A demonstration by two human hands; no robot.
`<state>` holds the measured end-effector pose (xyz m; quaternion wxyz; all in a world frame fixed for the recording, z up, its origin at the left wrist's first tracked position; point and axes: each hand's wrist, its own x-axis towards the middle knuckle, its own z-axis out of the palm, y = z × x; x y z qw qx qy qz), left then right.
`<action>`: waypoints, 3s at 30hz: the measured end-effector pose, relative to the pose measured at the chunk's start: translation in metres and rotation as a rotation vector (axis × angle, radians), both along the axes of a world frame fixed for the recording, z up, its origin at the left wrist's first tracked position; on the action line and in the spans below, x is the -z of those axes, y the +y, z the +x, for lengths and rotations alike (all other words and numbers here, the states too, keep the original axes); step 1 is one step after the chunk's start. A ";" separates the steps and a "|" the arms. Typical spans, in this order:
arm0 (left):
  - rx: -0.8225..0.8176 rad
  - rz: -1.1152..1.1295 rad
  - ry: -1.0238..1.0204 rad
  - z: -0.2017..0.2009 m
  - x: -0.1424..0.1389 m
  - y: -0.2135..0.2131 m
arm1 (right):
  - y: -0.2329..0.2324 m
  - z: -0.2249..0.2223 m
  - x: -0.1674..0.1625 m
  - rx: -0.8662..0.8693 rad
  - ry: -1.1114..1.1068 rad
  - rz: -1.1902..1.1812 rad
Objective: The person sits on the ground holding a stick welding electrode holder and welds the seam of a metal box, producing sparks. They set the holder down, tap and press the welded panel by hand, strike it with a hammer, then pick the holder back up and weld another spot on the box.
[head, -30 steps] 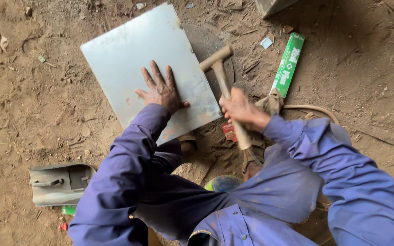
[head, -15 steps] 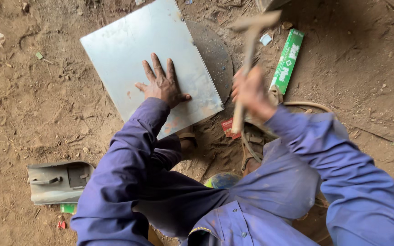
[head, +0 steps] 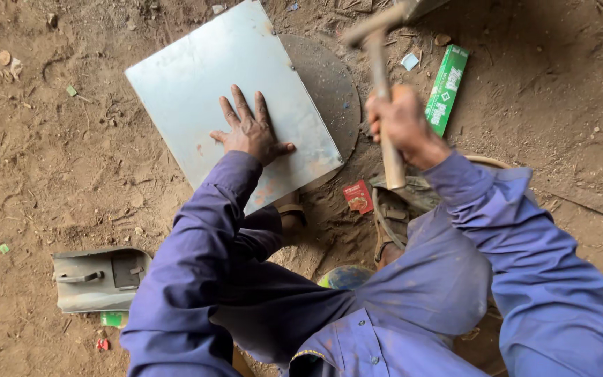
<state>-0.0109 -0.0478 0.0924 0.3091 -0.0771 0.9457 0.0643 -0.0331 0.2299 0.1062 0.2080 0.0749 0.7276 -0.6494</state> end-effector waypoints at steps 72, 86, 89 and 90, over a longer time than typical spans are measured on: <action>-0.066 -0.010 -0.011 -0.001 -0.004 -0.015 | -0.154 -0.118 0.017 -0.171 0.161 -0.154; -0.036 -0.045 0.007 0.004 -0.005 -0.014 | -0.118 -0.094 0.007 0.069 -0.281 -0.578; -0.018 -0.043 -0.001 0.000 -0.006 -0.013 | -0.089 -0.085 0.007 0.224 -0.364 -0.604; -0.014 -0.049 -0.009 -0.001 -0.007 -0.012 | -0.076 -0.081 0.008 0.228 -0.379 -0.578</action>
